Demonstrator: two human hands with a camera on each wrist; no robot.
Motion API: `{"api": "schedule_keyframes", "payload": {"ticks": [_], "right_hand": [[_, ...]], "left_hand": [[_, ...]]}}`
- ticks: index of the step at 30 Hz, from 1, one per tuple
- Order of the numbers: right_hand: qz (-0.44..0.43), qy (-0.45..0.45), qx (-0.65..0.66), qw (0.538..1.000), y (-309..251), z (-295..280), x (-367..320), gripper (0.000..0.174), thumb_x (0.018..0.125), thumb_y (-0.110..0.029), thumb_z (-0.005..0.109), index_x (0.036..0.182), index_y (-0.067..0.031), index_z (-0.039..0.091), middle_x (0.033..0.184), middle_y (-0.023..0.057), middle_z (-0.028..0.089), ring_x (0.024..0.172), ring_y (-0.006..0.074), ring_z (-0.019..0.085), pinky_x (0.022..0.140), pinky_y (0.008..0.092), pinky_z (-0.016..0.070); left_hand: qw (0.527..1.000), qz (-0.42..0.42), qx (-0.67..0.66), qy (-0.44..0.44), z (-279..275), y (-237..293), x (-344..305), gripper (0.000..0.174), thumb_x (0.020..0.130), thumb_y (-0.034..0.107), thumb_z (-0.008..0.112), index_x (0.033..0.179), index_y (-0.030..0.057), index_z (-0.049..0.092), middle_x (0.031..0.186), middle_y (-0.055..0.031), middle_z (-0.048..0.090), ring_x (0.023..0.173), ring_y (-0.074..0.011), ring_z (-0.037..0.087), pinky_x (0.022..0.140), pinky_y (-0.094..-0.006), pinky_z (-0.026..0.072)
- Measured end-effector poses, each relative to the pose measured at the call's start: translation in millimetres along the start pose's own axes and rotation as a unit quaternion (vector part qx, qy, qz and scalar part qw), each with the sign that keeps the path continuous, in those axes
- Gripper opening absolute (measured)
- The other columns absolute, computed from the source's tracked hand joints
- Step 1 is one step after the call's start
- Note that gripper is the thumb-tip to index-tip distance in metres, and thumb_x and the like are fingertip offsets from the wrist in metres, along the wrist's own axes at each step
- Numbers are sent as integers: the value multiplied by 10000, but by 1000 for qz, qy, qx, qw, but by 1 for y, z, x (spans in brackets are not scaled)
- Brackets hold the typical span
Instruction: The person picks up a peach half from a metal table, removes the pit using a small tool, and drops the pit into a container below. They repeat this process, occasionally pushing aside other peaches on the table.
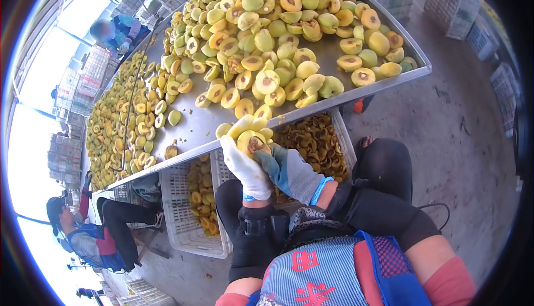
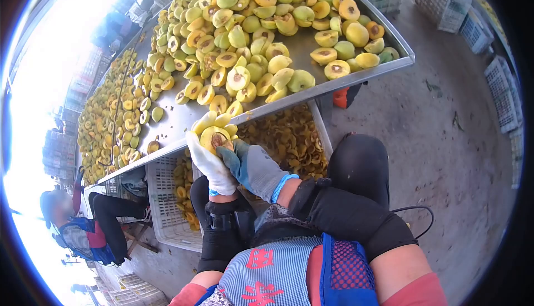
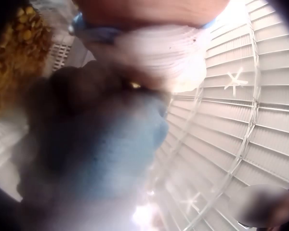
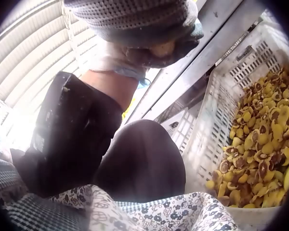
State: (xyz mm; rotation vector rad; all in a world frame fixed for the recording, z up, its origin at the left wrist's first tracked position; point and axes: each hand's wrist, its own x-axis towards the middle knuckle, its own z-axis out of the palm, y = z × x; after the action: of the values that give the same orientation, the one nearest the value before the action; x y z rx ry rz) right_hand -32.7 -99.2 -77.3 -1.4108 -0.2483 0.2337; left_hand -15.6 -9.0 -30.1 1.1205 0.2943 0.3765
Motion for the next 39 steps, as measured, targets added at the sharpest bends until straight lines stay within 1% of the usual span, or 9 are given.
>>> {"api": "schedule_keyframes", "payload": {"ticks": [9, 12, 18, 24, 27, 28, 34, 37, 39], "right_hand": [[63, -73, -49, 994, -21, -13, -8, 480, 1014, -449, 572, 1140, 1, 680, 939, 194, 732, 847, 252, 686, 794, 375, 536], [3, -28, 47, 999, 0, 5, -12, 480, 1017, -460, 555, 1120, -12, 690, 878, 191, 731, 793, 272, 686, 770, 387, 540], [56, -31, -197, 978, -30, -15, -7, 476, 1013, -460, 571, 1081, -5, 690, 926, 195, 737, 815, 276, 682, 763, 402, 530], [-13, -64, 37, 997, -5, -5, -7, 663, 980, -671, 473, 939, -42, 680, 633, 26, 594, 537, 193, 547, 526, 345, 466], [381, -256, 141, 877, -66, -37, -2, 642, 948, -742, 449, 795, -135, 591, 571, -80, 401, 430, 84, 349, 398, 261, 295], [396, -270, 183, 859, -68, -37, -4, 605, 930, -770, 445, 748, -196, 502, 556, -111, 326, 417, 35, 247, 377, 225, 196], [424, -351, 341, 762, -35, -41, 3, 592, 940, -761, 433, 803, -193, 528, 549, -114, 335, 411, 33, 240, 370, 222, 197], [344, -250, 77, 902, -59, -37, -6, 602, 928, -783, 425, 821, -203, 541, 546, -108, 341, 398, 35, 241, 357, 209, 187], [365, -286, 110, 879, -54, -43, -3, 620, 920, -794, 422, 818, -195, 548, 540, -97, 350, 387, 41, 261, 341, 204, 192]], "left_hand": [[992, 22, 114, -54, -7, 11, 1, 586, 1047, 447, 351, 1076, -49, 662, 893, -194, 717, 687, -257, 670, 671, -331, 551], [990, 40, 126, -57, -7, 8, -4, 589, 1054, 397, 343, 1046, -71, 701, 900, -187, 734, 677, -214, 670, 663, -296, 540], [990, -4, 88, -106, -16, 3, 10, 534, 1055, 458, 406, 1139, -24, 619, 939, -189, 712, 761, -261, 683, 730, -345, 557], [997, -18, 55, -58, -3, 10, -2, 471, 1050, 411, 435, 1018, -9, 645, 898, -184, 711, 724, -257, 678, 708, -354, 564], [988, -37, 102, -108, -6, 19, 0, 550, 1052, 408, 402, 936, -46, 691, 861, -186, 727, 679, -236, 679, 648, -320, 552], [987, -53, 87, -126, -12, 14, 4, 562, 1051, 417, 395, 926, -47, 687, 856, -190, 726, 669, -238, 677, 640, -321, 551], [980, -126, 73, -138, -10, 14, 7, 589, 1036, 457, 398, 871, -39, 670, 815, -198, 720, 649, -240, 672, 634, -320, 549], [967, -121, 146, -171, -10, 17, 10, 585, 1028, 469, 420, 868, -33, 674, 814, -198, 721, 651, -238, 671, 636, -323, 550], [948, -124, 182, -231, -16, 14, 17, 583, 1024, 472, 430, 861, -31, 677, 816, -199, 723, 649, -236, 670, 635, -326, 551]]}}
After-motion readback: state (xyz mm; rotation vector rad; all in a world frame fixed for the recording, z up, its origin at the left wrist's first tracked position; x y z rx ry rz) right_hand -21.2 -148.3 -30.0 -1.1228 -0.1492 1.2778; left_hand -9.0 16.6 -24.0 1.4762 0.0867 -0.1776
